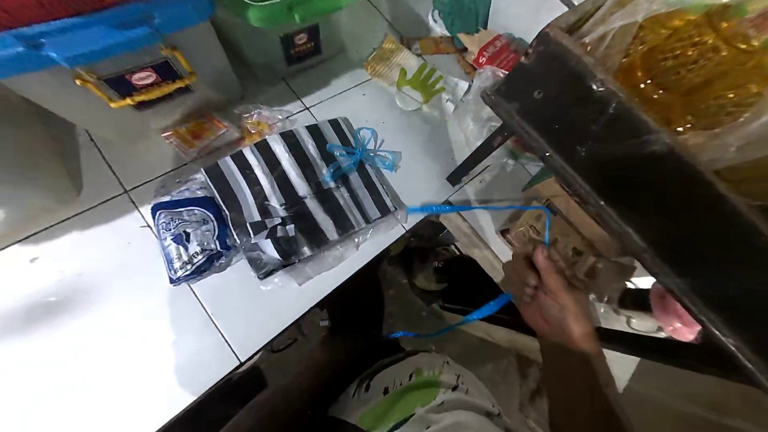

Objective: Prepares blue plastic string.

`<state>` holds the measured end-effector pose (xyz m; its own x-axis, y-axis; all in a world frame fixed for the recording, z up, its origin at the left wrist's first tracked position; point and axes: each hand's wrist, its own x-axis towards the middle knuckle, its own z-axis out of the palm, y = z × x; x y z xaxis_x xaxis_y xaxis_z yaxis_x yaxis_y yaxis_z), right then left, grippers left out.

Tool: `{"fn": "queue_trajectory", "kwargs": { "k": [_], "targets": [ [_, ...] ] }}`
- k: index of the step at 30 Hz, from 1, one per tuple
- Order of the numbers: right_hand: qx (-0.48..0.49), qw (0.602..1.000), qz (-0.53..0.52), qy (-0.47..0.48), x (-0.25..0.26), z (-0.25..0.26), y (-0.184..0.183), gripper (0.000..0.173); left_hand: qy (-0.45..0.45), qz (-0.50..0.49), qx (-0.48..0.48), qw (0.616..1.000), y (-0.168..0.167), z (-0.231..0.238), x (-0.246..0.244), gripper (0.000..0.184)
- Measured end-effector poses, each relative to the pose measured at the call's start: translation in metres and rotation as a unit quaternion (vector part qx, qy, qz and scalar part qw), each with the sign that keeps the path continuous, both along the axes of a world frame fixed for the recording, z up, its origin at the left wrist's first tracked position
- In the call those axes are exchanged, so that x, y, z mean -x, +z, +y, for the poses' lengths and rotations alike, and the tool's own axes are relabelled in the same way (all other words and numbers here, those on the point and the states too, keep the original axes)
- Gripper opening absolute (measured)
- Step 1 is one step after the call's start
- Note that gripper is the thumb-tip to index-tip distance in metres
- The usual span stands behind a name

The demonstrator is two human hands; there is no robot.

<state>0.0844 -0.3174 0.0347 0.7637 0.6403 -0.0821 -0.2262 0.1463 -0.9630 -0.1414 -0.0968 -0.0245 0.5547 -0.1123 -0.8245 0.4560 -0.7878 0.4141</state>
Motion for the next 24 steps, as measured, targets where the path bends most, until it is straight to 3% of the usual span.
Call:
{"fn": "queue_trajectory", "kwargs": {
  "k": [2, 4, 7, 10, 12, 15, 21, 24],
  "targets": [
    [0.169, 0.982, -0.076, 0.042, 0.014, -0.028, -0.013, 0.049, 0.033, -0.214, 0.023, 0.976, -0.026, 0.013, -0.007, 0.031],
    [0.314, 0.943, -0.091, 0.064, 0.038, -0.049, -0.036, 0.050, 0.091, -0.331, -0.034, 0.939, -0.004, 0.034, -0.047, 0.030],
    [0.438, 0.895, -0.023, 0.088, 0.073, -0.074, -0.067, 0.039, 0.169, -0.501, -0.185, 0.829, 0.009, 0.091, -0.115, 0.030],
    [0.453, 0.886, -0.013, 0.100, 0.103, -0.108, -0.095, 0.037, 0.229, -0.494, -0.269, 0.794, 0.007, 0.149, -0.175, 0.038],
    [0.474, 0.876, -0.013, 0.094, 0.113, -0.123, -0.100, 0.040, 0.260, -0.433, -0.292, 0.812, 0.000, 0.170, -0.201, 0.046],
    [0.465, 0.884, -0.024, 0.046, 0.117, -0.136, -0.096, 0.051, 0.274, -0.388, -0.290, 0.831, 0.000, 0.173, -0.213, 0.037],
    [0.350, 0.923, -0.124, -0.102, 0.107, -0.116, -0.065, 0.027, 0.263, -0.534, -0.066, 0.801, 0.040, 0.084, -0.171, 0.030],
    [0.293, 0.908, -0.240, -0.177, 0.098, -0.096, -0.041, 0.020, 0.213, -0.550, 0.050, 0.806, 0.036, 0.031, -0.149, 0.025]
  ]
}}
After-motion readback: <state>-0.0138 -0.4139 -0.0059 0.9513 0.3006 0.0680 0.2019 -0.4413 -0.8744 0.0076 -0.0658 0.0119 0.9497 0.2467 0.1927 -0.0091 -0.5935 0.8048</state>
